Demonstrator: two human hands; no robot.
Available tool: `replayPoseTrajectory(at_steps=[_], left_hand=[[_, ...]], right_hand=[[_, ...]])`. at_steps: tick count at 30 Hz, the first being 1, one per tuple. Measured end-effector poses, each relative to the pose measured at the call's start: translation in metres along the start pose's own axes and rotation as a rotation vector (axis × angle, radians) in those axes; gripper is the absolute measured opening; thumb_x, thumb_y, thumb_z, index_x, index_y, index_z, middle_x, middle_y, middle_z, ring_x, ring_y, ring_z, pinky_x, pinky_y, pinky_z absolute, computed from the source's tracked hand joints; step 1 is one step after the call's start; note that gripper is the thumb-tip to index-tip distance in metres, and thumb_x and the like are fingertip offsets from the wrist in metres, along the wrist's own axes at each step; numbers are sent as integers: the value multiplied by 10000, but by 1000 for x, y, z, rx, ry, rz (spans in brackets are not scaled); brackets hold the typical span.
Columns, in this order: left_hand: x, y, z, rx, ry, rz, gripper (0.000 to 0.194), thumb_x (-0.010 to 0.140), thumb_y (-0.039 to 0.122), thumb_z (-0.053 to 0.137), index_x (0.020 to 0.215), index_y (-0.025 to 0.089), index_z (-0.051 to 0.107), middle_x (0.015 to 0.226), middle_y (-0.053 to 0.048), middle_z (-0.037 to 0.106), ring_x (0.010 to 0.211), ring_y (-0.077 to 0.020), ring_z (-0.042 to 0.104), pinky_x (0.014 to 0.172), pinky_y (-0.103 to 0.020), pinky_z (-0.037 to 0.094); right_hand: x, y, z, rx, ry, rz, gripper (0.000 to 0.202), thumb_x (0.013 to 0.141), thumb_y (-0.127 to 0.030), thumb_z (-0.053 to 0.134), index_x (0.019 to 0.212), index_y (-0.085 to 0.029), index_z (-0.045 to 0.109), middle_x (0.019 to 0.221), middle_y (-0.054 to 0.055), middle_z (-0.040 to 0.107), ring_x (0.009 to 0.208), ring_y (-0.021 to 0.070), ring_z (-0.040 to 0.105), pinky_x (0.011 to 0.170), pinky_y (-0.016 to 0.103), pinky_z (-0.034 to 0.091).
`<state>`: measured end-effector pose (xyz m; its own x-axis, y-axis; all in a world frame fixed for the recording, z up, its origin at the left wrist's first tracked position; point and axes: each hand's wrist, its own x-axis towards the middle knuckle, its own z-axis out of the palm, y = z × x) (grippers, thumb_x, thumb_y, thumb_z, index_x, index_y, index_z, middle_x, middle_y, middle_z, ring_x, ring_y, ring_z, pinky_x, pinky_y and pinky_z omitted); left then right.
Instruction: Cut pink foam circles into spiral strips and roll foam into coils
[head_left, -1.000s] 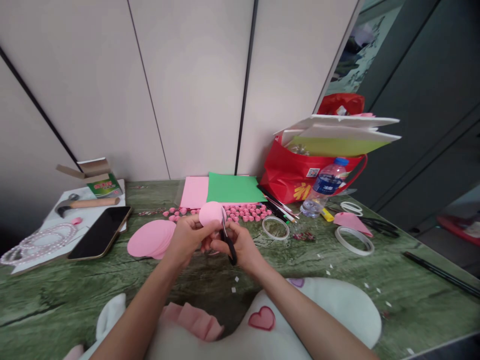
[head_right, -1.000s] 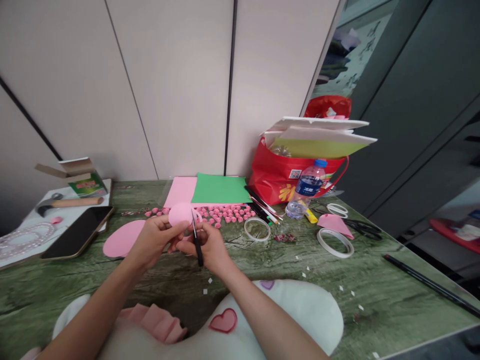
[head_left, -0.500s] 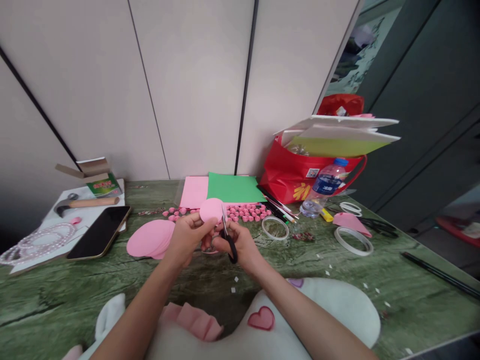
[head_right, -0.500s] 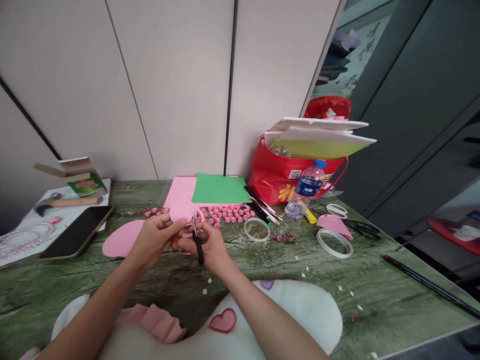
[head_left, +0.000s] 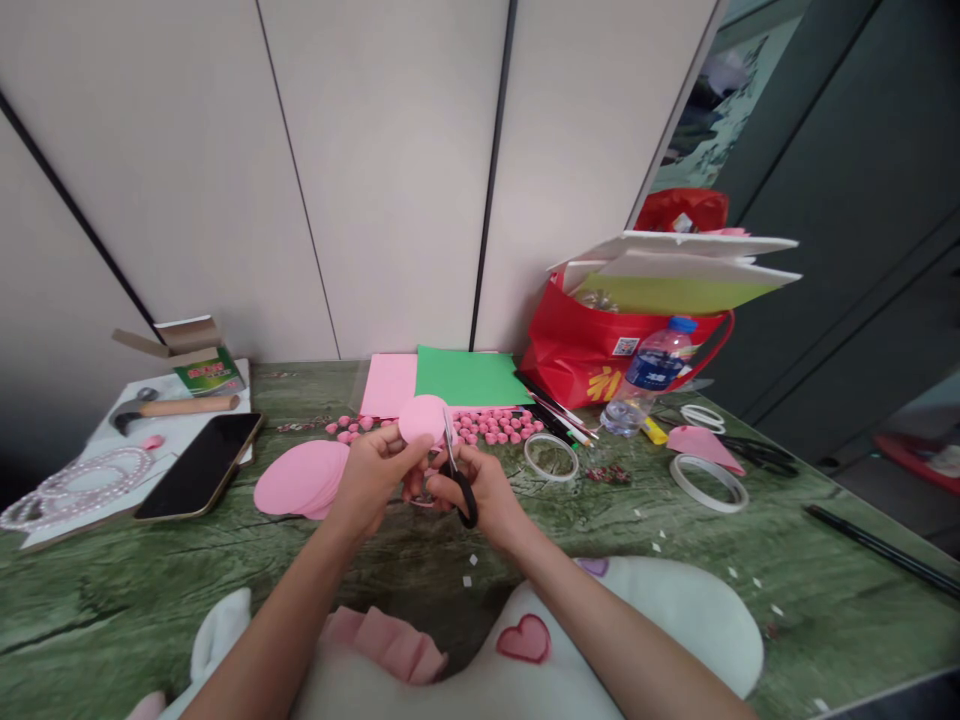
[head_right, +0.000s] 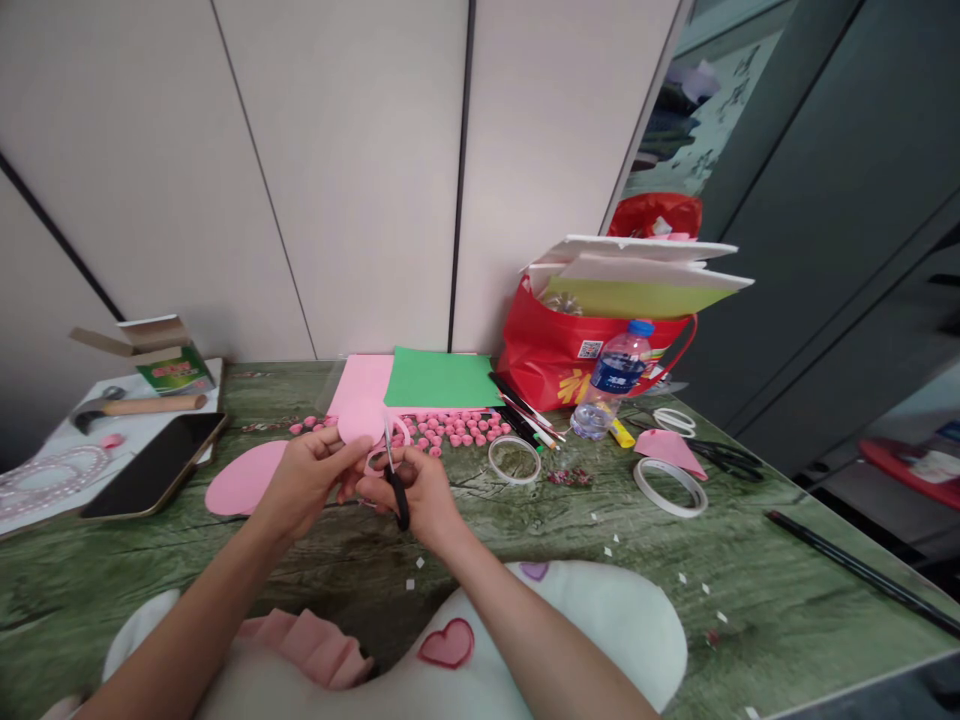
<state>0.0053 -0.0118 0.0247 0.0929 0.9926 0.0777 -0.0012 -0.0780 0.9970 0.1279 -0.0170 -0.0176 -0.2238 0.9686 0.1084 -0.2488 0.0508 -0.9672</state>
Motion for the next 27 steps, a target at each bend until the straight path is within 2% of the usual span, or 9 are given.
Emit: replayPoseTrajectory(at_steps=[11,19,27], left_hand=[[1,-1,-3,-99,-44,27,193,699,297,571,605,137,521,443,33,539,348,-68,449,340,-181,348],[1,0,-3,-79,9,35,193,666,270,605,557,133,524,389,45,498,325,-56,416,339,-172,321],[1,-1,-1,31,-29,-27,173,621,272,631,556,133,549,418,45,513,314,-52,416,299,-162,307]], right_hand=[[-1,-1,-1,-14,-28,-9,330,541,-372,709,688,-146,519,436,-68,499,369,61,440,380,192,419],[-2,1,2,-12,-55,21,338,549,-381,699,699,-155,498,464,-61,511,355,58,430,382,197,386],[0,-1,0,56,-73,-79,388,531,-347,722,773,-175,473,656,-15,578,573,116,538,542,233,419]])
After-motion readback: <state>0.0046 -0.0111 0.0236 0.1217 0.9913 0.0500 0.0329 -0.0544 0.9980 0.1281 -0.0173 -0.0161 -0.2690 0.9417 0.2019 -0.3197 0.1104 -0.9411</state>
